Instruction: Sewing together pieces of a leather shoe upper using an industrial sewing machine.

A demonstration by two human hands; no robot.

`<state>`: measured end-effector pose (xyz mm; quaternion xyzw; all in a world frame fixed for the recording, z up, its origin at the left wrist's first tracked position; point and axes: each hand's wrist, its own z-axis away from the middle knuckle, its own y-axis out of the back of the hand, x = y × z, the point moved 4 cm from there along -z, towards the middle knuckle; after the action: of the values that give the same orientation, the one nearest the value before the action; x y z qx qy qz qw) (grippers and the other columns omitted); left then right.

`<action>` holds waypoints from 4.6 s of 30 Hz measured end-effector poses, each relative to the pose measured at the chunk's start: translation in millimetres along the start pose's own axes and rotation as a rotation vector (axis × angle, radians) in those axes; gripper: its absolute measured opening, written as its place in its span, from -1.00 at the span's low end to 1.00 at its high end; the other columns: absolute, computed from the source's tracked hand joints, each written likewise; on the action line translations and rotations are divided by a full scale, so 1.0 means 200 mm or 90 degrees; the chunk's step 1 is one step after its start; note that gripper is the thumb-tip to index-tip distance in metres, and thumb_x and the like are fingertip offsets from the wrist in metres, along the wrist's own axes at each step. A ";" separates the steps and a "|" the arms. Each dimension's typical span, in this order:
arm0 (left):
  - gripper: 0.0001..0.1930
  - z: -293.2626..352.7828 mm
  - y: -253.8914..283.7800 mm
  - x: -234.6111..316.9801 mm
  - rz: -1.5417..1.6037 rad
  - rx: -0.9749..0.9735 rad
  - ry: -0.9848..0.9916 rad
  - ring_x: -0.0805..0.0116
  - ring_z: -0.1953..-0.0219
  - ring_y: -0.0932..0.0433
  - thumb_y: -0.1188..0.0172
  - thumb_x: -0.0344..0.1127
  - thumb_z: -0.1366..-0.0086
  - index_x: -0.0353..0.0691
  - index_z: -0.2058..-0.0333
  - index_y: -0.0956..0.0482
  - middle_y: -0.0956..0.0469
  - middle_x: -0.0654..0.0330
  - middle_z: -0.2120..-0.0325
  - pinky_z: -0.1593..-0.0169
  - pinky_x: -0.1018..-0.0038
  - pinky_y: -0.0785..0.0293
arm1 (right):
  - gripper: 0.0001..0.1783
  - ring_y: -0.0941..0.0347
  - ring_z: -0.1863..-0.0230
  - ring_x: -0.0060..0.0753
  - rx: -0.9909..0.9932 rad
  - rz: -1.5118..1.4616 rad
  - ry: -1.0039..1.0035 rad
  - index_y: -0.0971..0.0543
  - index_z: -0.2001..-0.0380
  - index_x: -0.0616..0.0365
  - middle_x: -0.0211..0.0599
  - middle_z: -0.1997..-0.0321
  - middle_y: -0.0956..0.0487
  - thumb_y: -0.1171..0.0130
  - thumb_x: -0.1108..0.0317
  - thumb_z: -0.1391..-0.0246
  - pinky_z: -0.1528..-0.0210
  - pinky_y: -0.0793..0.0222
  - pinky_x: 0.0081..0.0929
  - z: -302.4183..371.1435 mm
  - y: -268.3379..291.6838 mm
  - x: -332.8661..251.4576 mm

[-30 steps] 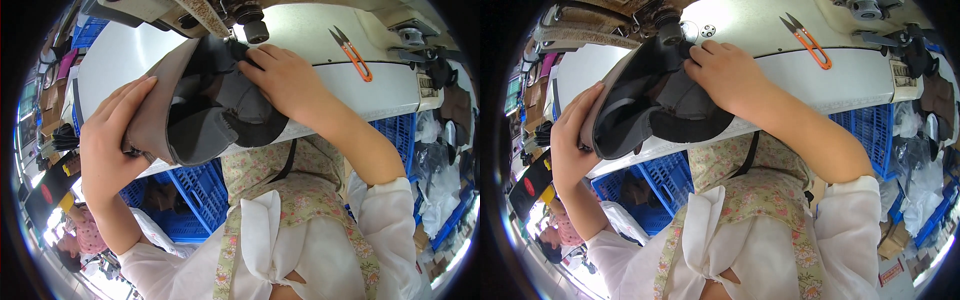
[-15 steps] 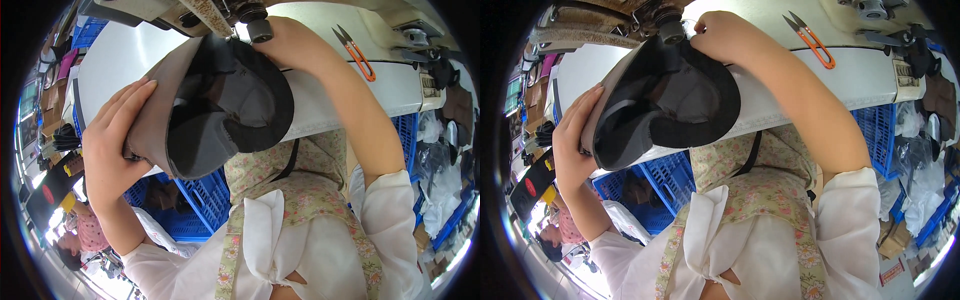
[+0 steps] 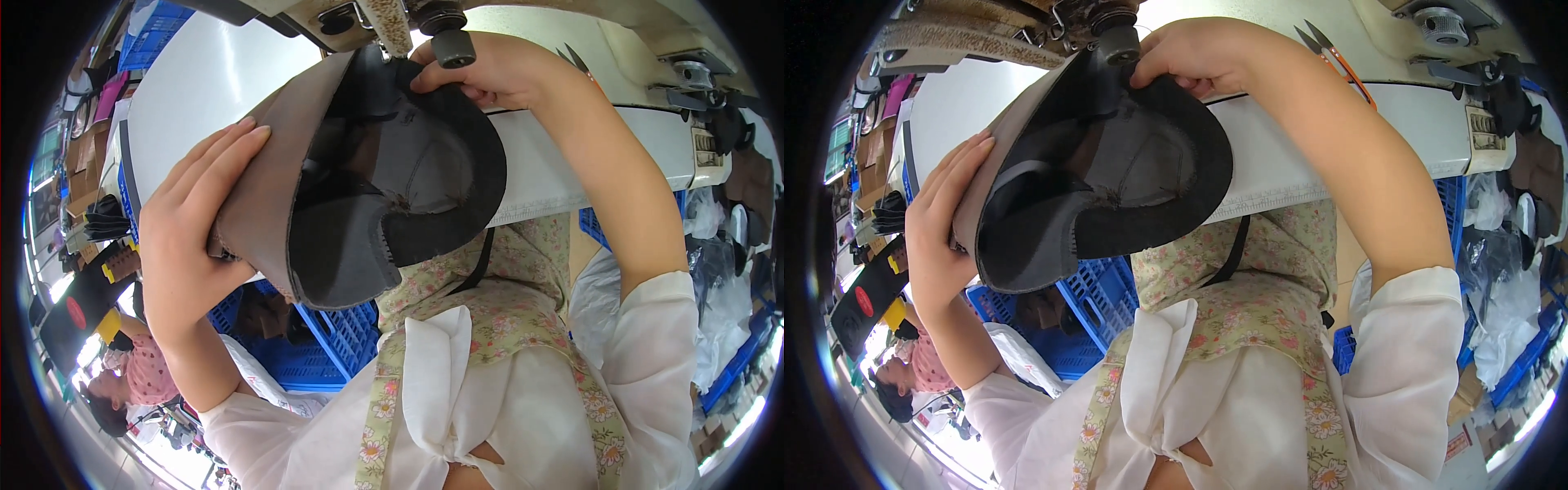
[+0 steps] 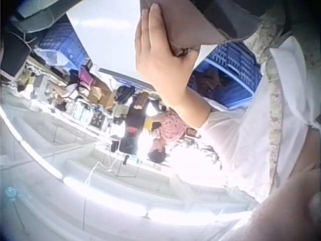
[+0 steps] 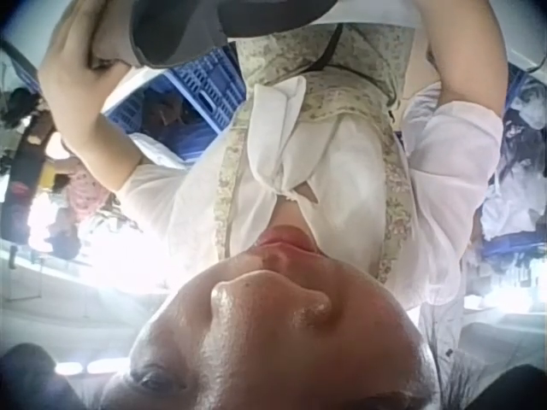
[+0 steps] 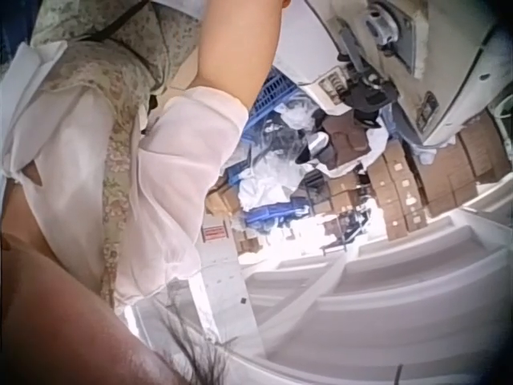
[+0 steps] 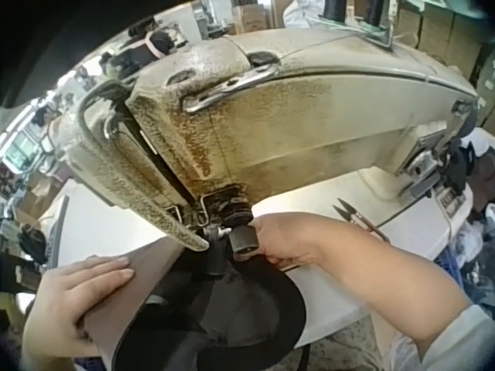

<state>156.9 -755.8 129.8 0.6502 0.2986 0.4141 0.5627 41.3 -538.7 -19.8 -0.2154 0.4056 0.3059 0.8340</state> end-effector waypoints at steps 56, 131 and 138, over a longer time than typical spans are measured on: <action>-0.26 0.01 -0.09 0.16 0.008 0.107 0.116 -0.02 -0.02 -0.53 -0.40 -0.40 0.20 -0.21 -0.10 -0.46 -0.56 0.00 0.04 -0.04 0.24 -0.45 | -0.67 -0.48 -0.01 -0.35 0.392 0.905 0.513 -0.63 0.16 0.02 -0.56 -0.06 -0.59 -0.24 0.39 0.09 -0.13 -0.37 -0.33 0.16 -0.13 0.08; -0.16 0.10 -0.21 0.20 -0.001 0.252 0.213 0.05 -0.01 -0.56 -0.59 -0.25 0.24 -0.24 -0.10 -0.44 -0.55 0.01 0.01 -0.06 0.28 -0.46 | -0.58 -0.44 0.03 -0.46 0.415 1.011 0.644 -0.60 0.02 0.02 -0.51 0.03 -0.57 -0.12 0.41 0.01 0.02 -0.34 -0.44 0.21 -0.07 0.11; -0.18 0.10 -0.21 0.19 -0.005 0.249 0.219 0.05 0.00 -0.56 -0.59 -0.23 0.23 -0.24 -0.08 -0.45 -0.56 0.02 0.02 -0.06 0.28 -0.45 | -0.56 -0.44 0.03 -0.47 0.415 1.027 0.617 -0.59 0.00 -0.01 -0.56 0.01 -0.56 -0.11 0.39 0.03 0.02 -0.33 -0.42 0.20 -0.07 0.11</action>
<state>195.5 -725.5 96.5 0.6657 0.4670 0.4502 0.3688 82.8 -516.7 -12.0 0.2626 0.7916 0.5341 0.1387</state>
